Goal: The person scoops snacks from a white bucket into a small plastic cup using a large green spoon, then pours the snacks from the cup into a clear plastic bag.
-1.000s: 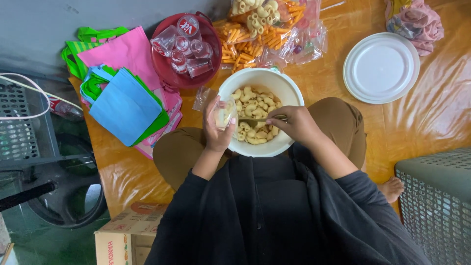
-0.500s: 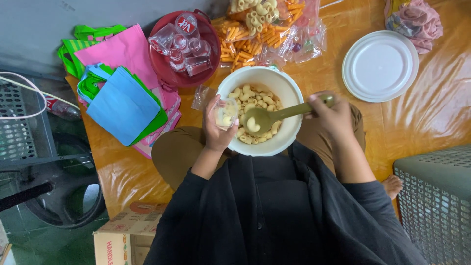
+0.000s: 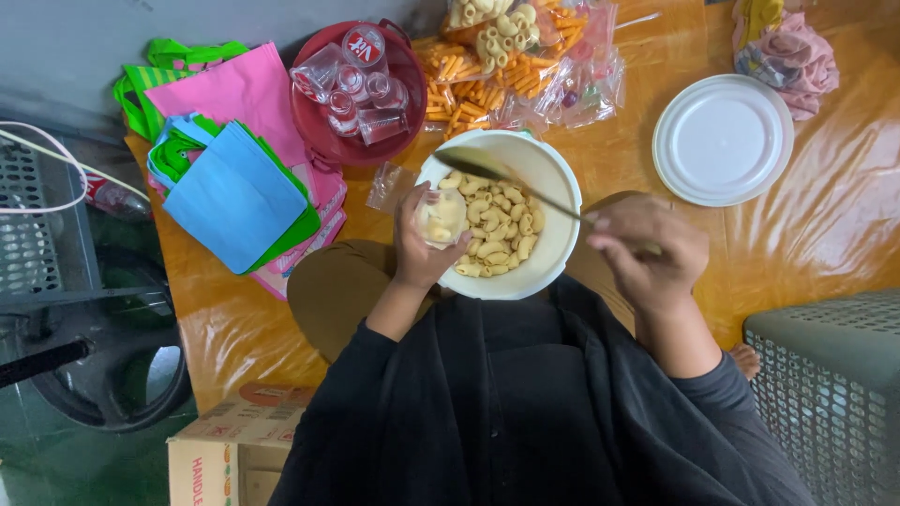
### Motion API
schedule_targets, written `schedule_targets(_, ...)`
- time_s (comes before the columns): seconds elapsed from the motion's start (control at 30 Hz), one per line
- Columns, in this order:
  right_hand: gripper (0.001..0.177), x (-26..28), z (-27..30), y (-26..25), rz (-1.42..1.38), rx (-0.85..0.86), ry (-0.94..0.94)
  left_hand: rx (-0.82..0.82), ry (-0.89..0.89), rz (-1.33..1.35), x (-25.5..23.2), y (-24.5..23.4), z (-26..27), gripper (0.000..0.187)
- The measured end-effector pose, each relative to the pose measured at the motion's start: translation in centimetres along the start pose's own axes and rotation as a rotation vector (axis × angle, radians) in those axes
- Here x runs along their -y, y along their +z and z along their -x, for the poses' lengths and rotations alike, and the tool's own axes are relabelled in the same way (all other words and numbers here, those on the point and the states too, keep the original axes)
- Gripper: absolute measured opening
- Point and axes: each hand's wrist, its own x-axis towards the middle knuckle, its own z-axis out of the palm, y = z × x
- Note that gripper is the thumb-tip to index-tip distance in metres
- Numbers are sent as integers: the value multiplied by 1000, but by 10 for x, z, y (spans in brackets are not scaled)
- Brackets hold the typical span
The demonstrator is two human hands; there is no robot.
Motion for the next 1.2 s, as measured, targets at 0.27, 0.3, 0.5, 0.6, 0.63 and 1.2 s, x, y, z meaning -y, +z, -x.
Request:
schedule_targets(0.27,7,-26,5,14,280,402,486,-49,-22,86,4,2,4,86)
schedule_targets(0.3,8,-29,7,17,256,530,536,-43,-18,103,2,2,2,84)
schedule_targets(0.5,10,-59,38,20,90,447,723,-19,12,74,1,2,0,82)
schedule_targets(0.6,11,-61,45,16,13,355,875,-6,15,66,1,1,0,82)
schedule_targets(0.63,11,-66,48,14,13,352,876,-3,15,67,1,1,-1,82)
schedule_targets(1.2,19,-81,60,-36,-156,-284,709,27,47,35,-5,4,-3,83)
